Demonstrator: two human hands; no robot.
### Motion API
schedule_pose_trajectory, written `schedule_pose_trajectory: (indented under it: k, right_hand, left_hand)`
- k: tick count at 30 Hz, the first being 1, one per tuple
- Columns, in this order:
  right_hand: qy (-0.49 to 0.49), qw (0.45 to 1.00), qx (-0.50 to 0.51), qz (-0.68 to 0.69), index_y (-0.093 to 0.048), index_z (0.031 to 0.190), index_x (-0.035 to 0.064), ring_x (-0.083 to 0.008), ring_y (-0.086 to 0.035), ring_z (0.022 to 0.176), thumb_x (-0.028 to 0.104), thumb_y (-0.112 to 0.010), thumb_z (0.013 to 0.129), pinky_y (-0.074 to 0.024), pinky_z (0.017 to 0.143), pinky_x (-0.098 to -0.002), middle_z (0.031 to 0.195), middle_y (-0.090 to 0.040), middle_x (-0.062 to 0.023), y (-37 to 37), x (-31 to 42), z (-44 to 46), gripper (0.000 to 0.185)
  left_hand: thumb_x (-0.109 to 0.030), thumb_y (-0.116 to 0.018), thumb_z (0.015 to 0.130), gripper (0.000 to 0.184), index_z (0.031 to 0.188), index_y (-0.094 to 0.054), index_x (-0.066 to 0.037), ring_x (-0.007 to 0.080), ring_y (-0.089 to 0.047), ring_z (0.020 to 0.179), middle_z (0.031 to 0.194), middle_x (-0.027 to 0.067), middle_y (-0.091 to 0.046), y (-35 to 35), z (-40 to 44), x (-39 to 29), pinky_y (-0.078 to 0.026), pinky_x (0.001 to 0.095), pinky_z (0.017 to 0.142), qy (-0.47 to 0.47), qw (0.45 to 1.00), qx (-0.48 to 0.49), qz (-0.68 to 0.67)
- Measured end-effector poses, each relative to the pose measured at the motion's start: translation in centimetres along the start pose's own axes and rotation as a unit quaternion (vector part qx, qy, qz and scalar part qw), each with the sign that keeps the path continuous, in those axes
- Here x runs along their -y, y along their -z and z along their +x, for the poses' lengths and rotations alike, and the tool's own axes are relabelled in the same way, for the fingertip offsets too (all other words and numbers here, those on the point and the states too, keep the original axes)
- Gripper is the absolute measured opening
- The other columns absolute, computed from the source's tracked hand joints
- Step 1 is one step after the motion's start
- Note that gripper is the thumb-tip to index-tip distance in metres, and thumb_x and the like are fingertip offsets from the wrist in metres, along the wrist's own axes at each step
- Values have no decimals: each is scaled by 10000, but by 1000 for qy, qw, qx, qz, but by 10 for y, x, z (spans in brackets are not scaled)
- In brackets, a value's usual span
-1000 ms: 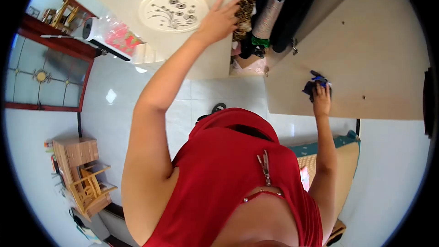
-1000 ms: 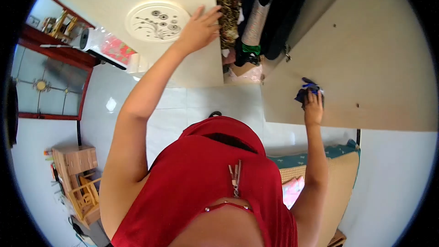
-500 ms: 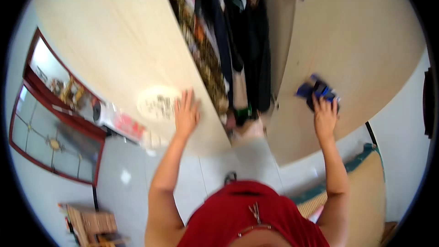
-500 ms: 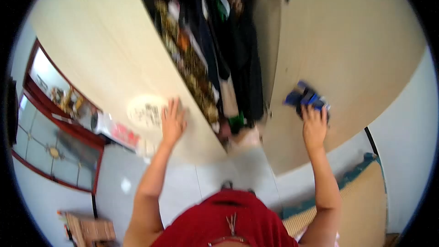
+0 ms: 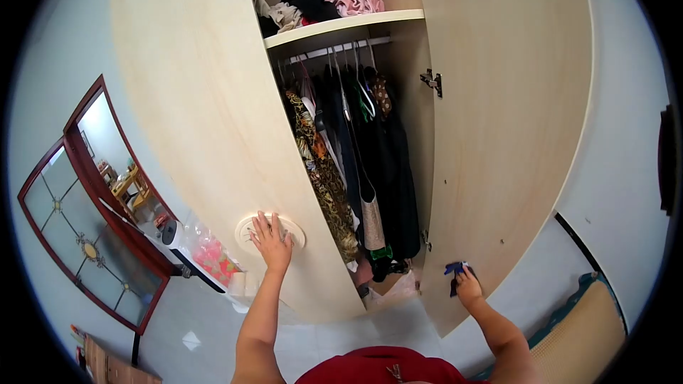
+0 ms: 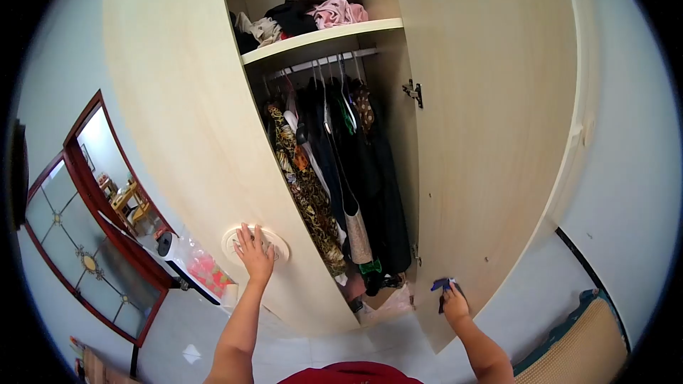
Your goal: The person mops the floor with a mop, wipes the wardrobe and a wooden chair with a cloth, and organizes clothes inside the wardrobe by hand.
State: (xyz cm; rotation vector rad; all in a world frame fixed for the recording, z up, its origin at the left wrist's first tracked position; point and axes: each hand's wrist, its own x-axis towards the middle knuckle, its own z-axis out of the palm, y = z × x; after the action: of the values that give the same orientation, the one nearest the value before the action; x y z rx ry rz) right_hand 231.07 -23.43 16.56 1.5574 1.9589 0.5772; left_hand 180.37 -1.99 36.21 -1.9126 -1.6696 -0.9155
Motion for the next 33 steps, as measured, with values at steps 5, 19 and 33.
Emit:
schedule_pose_trajectory:
  k: [5, 19, 33]
  right_hand:
    - [-5, 991, -34, 130, -769, 950, 147, -198, -590, 1122, 243, -502, 908, -190, 1188, -454, 1079, -692, -23, -57, 47, 3, 286]
    - [0, 550, -483, 682, -568, 1342, 79, -330, -379, 1391, -94, -512, 783, -268, 1139, -398, 1470, -445, -150, 355, 15, 115, 588]
    - [-42, 663, -696, 273, -427, 1468, 363, -319, -396, 1387, 234, -637, 815, -306, 987, -647, 1495, -434, -144, 580, 138, 365, 698]
  left_hand:
    - [-211, -724, 771, 777, 1476, -407, -137, 438, -168, 1465, 1592, 218, -200, 8, -4, 6, -237, 586, 1121, -35, 999, 5, -20]
    - [-181, -724, 792, 696, 1438, -467, -174, 370, -233, 1461, 1600, 144, -221, 32, -42, 38, -288, 542, 1121, -62, 991, 73, -90]
    - [-282, -728, 799, 605, 1357, -544, -138, 412, -230, 1448, 1577, 220, -224, 80, -336, 300, -313, 531, 1104, 233, 942, 241, -9]
